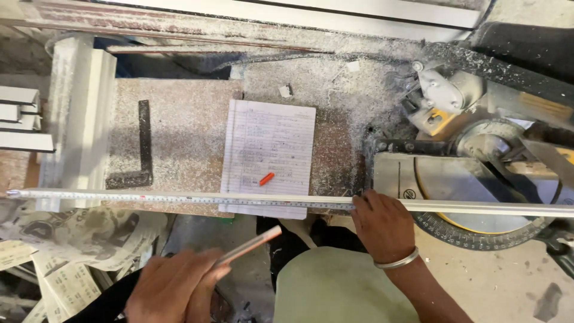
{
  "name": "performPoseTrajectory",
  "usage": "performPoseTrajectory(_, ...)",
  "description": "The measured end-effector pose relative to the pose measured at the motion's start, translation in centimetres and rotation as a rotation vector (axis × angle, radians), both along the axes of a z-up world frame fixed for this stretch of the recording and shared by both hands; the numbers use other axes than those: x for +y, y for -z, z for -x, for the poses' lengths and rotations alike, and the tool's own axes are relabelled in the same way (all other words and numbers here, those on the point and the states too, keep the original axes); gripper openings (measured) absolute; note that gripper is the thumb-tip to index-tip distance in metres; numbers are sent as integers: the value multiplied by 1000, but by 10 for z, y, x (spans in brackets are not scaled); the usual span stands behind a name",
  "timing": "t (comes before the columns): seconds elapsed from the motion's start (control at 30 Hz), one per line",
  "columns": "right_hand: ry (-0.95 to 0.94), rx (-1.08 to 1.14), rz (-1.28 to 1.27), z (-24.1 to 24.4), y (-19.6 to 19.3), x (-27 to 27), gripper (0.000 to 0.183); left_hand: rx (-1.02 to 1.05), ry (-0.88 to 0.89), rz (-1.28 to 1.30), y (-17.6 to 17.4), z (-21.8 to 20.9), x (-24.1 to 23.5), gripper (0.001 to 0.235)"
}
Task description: The person lays a white plastic profile on the workbench, measures it with a folding ruler, and marks it with a pencil while checking a written sheet. They then cut the profile with a miter saw, measure and mark another profile, and cut it as well.
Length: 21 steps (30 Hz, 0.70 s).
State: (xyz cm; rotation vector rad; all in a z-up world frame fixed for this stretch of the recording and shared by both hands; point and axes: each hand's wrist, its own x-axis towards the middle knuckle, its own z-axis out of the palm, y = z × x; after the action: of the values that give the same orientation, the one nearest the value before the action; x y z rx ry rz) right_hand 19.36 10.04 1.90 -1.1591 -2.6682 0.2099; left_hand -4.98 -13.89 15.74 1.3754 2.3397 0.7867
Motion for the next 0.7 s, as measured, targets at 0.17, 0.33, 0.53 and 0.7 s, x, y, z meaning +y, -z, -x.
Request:
performPoseTrajectory(0.17,-6,-19,-21,-1,1,1,20,-152,-73,119,1,10,72,16)
performPoseTrajectory(0.33,-13,-29,-12,2,0,5,20,-291,-178,183,12,9,65,16)
performPoseTrajectory(0.53,23,-53,14,0,4,10,18,-607,-171,193,24,12,42,21)
performPoseTrajectory(0.7,13,-95,40,0,2,10,18,-771,-218,184,52,21,-5,22)
